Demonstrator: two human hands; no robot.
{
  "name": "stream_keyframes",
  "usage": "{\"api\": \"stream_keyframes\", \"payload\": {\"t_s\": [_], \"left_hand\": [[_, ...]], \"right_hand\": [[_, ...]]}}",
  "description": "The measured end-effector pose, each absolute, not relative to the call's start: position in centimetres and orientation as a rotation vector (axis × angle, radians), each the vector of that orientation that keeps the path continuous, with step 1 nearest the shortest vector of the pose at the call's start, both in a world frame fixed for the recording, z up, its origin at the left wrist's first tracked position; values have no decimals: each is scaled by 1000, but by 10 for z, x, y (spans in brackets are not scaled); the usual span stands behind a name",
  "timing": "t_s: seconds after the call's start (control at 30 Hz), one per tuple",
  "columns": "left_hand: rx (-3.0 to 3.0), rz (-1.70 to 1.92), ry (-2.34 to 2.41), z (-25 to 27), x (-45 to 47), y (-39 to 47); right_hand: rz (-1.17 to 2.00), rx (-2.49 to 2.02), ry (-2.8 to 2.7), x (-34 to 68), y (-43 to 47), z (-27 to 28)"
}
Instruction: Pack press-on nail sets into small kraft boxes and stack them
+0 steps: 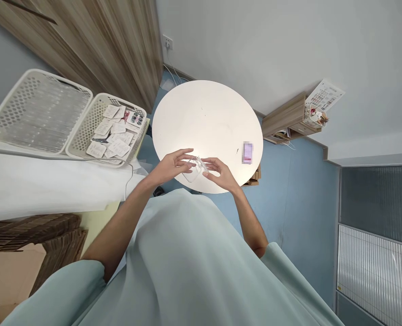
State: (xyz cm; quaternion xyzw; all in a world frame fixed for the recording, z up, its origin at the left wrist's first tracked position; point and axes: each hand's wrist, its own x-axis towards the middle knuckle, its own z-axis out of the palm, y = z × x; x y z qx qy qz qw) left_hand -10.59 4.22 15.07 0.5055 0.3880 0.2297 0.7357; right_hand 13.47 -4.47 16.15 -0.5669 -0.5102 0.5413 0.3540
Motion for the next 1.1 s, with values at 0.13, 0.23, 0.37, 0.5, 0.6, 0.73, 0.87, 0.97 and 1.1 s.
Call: {"api": "stream_keyframes", "payload": {"t_s": [0.13, 0.23, 0.37, 0.5, 0.6, 0.73, 0.87, 0.97, 1.1], "left_hand": [[990, 555, 862, 142, -107, 31], [931, 547, 864, 135, -110, 21], [960, 579, 909, 128, -113, 13], [1014, 615, 976, 124, -117, 10], [1020, 625, 1016, 118, -122, 10], [960, 676, 1048, 109, -133, 5], [877, 755, 1121, 104, -155, -6], [821, 800, 1213, 102, -176, -18], [760, 868, 1295, 101, -202, -35]], "right_hand": [[1326, -1601, -1110, 140, -49, 145], [1275, -1652, -994, 141, -49, 136], [1298, -1648, -959, 139, -40, 131], [1363, -1671, -945, 133, -25, 126], [1416, -1688, -988, 124, -14, 121], [1479, -1697, -1093, 110, 0, 110], [1388, -1845, -1286, 102, 15, 88], [1196, -2035, -1570, 99, 27, 61], [1188, -2170, -1889, 88, 37, 19]]}}
